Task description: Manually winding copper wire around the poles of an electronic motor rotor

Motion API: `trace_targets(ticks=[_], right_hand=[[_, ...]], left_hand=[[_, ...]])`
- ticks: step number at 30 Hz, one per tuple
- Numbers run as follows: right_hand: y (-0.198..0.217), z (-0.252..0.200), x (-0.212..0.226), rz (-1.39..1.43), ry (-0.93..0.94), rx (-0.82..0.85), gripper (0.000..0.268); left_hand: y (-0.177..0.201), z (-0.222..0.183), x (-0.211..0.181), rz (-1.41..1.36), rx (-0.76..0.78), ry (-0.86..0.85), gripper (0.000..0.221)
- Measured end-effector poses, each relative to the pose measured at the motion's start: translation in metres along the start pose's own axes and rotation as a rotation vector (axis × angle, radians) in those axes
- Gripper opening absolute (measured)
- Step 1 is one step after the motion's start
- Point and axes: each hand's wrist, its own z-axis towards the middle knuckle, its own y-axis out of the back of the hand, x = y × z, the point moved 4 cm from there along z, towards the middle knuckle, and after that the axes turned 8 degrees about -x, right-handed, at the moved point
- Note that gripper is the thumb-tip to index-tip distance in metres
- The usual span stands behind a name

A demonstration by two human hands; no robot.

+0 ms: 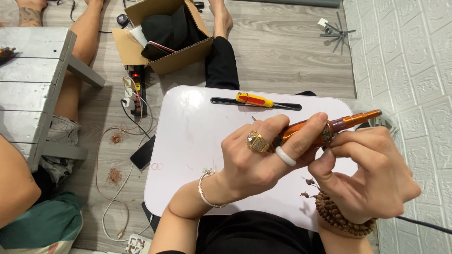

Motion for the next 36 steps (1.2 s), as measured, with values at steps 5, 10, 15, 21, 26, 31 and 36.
trace_targets(ticks=[5, 10, 15, 21, 26, 31, 36], right_hand=[[0.0, 0.003, 0.004, 0.097, -0.109, -0.013, 0.026], [-0.004, 0.008, 0.013, 0.096, -0.192, 0.006, 0.027], [-0.008, 0.001, 0.009, 0.114, -0.261, -0.105, 0.026], [-0.021, -0.008, -0.005, 0.144, -0.168, -0.226, 0.024], [-0.021, -0.012, -0.005, 0.118, -0.086, -0.253, 0.023], [-0.013, -0.019, -0.006, 0.08, -0.09, -0.235, 0.022], [0.013, -0.024, -0.016, 0.169, -0.053, -0.46, 0.021]], left_hand=[[0.002, -0.002, 0.002, 0.006, -0.03, 0.02, 0.046], [0.002, -0.002, 0.001, 0.014, -0.054, 0.026, 0.046], [0.003, -0.002, 0.0, -0.012, -0.062, 0.057, 0.052], [-0.002, -0.003, 0.003, 0.002, -0.075, 0.086, 0.055], [0.0, -0.002, 0.002, 0.026, -0.087, 0.083, 0.053], [-0.001, -0.005, 0.001, -0.001, -0.058, 0.08, 0.05], [-0.001, -0.001, 0.014, -0.049, -0.027, 0.133, 0.056]])
